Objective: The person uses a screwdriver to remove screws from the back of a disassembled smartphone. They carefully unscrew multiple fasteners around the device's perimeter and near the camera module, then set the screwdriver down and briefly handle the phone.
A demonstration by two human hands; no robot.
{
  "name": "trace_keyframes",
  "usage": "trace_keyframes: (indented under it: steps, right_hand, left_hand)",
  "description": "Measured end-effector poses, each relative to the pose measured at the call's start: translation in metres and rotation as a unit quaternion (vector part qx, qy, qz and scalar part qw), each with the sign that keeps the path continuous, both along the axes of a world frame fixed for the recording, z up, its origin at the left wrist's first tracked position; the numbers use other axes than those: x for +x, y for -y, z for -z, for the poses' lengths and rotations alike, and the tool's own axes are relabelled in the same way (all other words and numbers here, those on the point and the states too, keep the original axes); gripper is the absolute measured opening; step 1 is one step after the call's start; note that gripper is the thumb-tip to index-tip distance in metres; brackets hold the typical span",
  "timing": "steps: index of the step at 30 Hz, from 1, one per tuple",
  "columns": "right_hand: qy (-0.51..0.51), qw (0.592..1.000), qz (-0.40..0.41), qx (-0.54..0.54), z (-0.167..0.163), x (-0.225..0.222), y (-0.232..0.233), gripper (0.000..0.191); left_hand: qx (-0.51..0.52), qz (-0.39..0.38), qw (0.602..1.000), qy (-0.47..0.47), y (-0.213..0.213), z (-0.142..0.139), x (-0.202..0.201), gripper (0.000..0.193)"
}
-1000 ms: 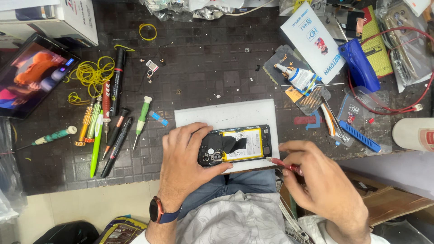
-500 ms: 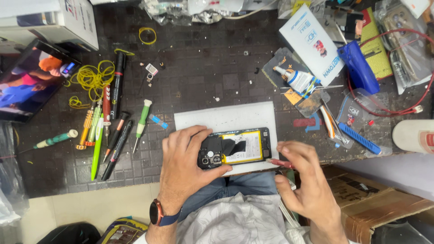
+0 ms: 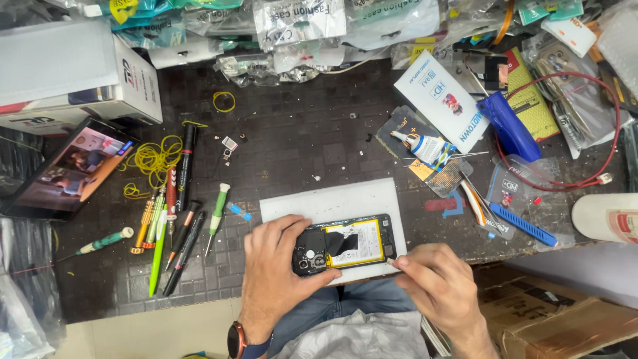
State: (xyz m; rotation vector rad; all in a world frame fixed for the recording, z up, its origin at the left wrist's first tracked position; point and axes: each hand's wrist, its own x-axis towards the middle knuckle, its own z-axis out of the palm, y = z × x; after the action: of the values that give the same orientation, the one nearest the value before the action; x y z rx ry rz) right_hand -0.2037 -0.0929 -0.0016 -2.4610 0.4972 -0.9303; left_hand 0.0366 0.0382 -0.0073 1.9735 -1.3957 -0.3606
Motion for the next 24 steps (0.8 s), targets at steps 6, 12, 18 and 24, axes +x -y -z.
trace_keyframes:
  steps: [6,12,18,24]
  right_hand:
    - [-0.013,0.996,-0.044,0.082,-0.006,-0.002,-0.004,0.059]
    - [-0.010,0.999,0.002,0.045,-0.001,0.001,-0.002,0.050]
    - [-0.011,0.997,-0.025,0.070,-0.011,-0.001,-0.006,0.052]
    - [0.028,0.998,0.009,0.049,-0.001,0.002,-0.009,0.050]
  left_hand:
    - [0.000,0.001,1.000,0.005,0.000,0.001,0.000,0.083]
    - [0.004,-0.002,1.000,0.004,-0.001,0.001,0.000,0.084]
    - [0.003,-0.002,1.000,0.005,-0.001,0.001,0.000,0.085]
    - [0.006,-0.002,1.000,0.007,0.000,0.002,0.000,0.084]
